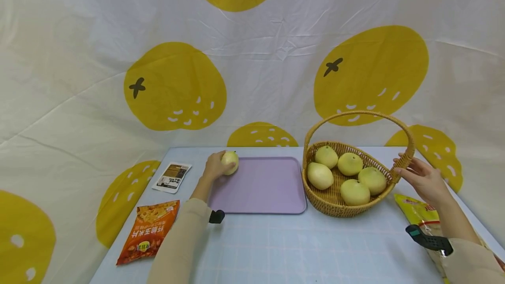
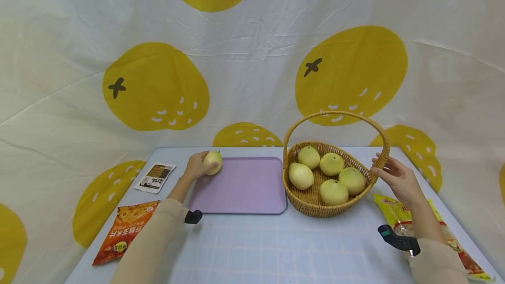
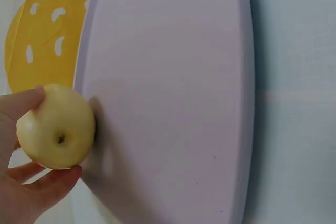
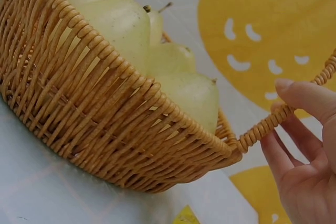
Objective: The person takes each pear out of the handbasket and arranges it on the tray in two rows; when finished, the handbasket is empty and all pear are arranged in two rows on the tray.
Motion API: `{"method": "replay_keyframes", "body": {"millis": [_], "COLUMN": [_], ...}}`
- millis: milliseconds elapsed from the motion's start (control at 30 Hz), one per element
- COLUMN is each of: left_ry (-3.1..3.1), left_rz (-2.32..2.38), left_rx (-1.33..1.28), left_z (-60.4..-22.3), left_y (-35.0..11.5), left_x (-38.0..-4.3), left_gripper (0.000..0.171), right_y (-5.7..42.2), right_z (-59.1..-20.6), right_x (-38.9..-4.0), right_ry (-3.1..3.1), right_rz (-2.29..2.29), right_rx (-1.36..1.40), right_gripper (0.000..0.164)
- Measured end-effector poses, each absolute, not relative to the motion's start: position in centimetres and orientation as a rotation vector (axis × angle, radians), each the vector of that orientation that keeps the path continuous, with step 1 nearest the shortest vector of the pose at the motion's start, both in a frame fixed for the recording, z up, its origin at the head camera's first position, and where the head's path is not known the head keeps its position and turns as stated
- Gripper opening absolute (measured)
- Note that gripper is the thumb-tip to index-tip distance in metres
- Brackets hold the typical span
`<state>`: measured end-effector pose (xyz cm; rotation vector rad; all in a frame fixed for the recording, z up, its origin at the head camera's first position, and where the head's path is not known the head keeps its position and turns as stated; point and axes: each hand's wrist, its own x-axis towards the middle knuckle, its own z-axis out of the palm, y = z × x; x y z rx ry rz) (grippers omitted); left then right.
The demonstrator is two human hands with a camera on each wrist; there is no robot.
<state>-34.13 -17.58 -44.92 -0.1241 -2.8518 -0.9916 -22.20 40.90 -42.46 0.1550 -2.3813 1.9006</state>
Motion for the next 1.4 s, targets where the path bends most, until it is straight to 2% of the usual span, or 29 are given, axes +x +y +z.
{"method": "replay_keyframes", "body": {"millis": [267,533,800,900,1133,1300,1400], "left_ry": [-2.883,-2.851,-2.819,-2.862,-2.986,-2.99,-2.993], "left_rz": [-0.969,-1.04,-1.064,-1.07,-0.983,-1.033,-1.098], "left_rx": [0.074,-0.045,-0.164,-0.192,-0.24,-0.216,-0.197], "left_z": [-44.4,-45.1,-44.8,-44.6,-44.5,-44.2,-43.8], "left_y": [-18.3,-19.0,-18.7,-18.7,-18.9,-19.1,-19.4], "left_x": [-33.6,-33.8,-33.8,-33.7,-33.8,-33.6,-33.3], "left_gripper": [0.064,0.062,0.049,0.055,0.083,0.091,0.085], "right_y": [40.8,40.9,40.9,40.8,40.8,40.8,40.8], "right_z": [-42.4,-42.4,-42.4,-42.4,-42.4,-42.4,-42.4], "right_x": [-22.2,-22.1,-22.2,-22.1,-22.1,-22.1,-22.2], "right_ry": [-2.344,-2.357,-2.372,-2.323,-2.31,-2.382,-2.41], "right_rz": [1.947,1.959,1.909,1.972,1.997,1.9,1.866], "right_rx": [0.175,0.151,0.139,0.156,0.187,0.146,0.132], "right_gripper": [0.051,0.053,0.051,0.048,0.049,0.052,0.056]}}
